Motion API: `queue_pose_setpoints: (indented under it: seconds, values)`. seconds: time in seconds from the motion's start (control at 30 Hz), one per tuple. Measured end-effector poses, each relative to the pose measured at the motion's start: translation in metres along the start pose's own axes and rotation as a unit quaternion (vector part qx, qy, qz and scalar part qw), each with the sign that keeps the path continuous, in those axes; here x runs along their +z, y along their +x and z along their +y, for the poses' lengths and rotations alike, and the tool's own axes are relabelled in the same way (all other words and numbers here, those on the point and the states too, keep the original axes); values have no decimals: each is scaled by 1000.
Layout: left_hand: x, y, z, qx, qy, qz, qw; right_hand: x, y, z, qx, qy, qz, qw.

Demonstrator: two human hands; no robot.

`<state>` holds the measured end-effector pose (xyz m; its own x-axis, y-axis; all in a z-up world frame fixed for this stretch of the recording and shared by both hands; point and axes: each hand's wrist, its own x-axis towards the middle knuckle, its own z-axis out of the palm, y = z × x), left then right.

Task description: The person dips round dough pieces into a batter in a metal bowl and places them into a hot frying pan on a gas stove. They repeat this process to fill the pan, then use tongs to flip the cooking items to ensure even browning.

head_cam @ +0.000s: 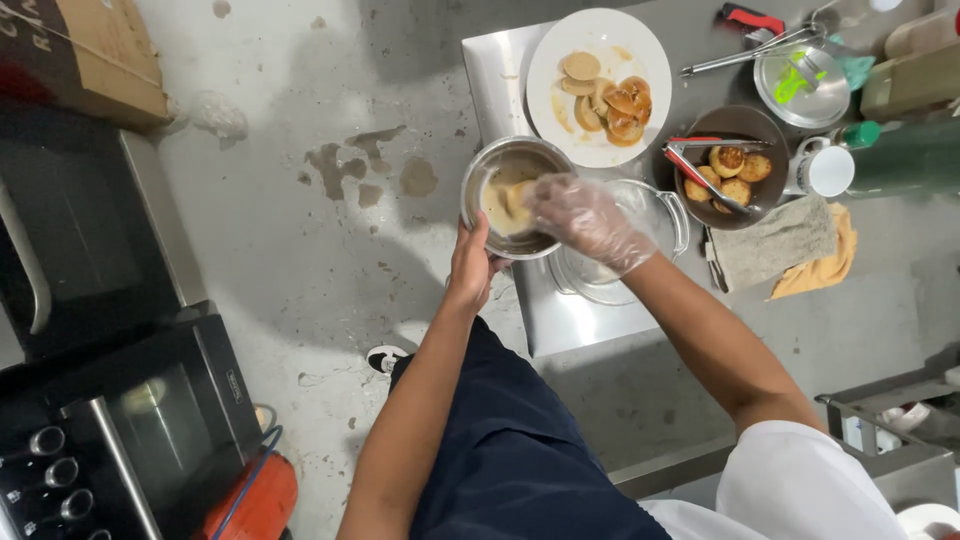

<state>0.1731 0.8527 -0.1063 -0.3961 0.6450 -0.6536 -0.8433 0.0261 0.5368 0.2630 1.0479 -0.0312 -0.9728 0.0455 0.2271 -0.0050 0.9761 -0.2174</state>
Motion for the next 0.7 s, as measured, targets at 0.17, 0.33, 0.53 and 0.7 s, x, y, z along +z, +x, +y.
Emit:
queue_pose_setpoints:
  seconds: [0.17,0.33,0.53,0.7]
  values:
    - [-3,-9,12,57,16,4,998,-15,23,-24,-52,132,-72,987]
    - [-23,-24,26,104,46,31,993,7,56,-51,-86,22,-104,991]
    - [-76,-58,46,155,-12,82,984,23,124,-120,-142,-47,-139,979]
    - [-148,-103,64,227,-73,144,961,22,185,-192,-157,46,-256,953]
